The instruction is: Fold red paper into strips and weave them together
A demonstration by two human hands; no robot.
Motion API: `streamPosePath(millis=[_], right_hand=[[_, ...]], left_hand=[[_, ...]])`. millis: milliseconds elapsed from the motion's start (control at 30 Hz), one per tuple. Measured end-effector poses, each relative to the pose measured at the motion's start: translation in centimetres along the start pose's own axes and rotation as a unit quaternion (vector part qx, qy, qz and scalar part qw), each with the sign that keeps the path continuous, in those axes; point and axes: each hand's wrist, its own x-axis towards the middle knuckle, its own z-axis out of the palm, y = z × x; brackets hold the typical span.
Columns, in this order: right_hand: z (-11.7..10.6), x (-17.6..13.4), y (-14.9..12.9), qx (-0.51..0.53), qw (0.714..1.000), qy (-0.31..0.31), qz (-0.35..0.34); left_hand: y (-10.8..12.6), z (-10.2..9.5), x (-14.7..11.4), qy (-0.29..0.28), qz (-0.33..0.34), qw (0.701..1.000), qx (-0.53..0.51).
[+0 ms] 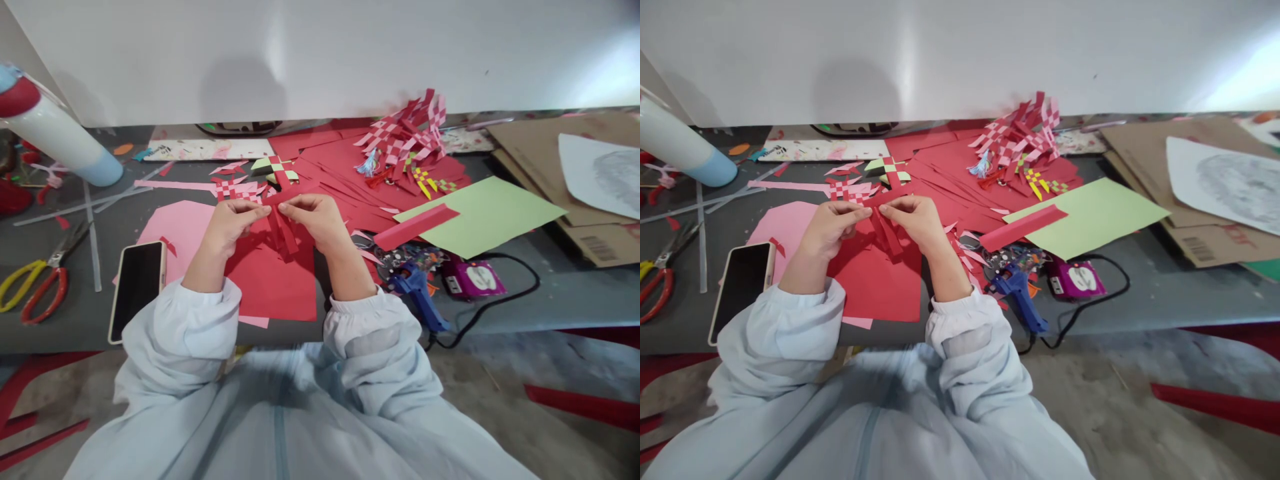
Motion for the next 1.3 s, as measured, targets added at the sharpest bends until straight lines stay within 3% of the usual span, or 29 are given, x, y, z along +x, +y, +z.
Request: streamPosePath(millis=[600,967,1133,1300], right_hand=[[0.1,-0.1,-0.1,-0.018,1.0,-0.013,0.001],[0.4,-0.3,-0.3,-0.04,0.998,-0.039,0.022],[0.0,-0.1,-0.2,-0.024,0.999,-0.038,0.011],[-0.7,0.0,-0.3,-0.114,0.993,0.035,-0.019]], left_hand=[[0.3,0.2,0.0,-0.026,-0.03,0.999,-0.012],[-0.6,0.3,0.3,-0.009,0.017,0.997,-0.069],[-0.1,0.1,0.4,0.059,0.046,0.992,-0.1],[-0.1,-1.0,1.3,0.154,0.078,0.975,-0.14]])
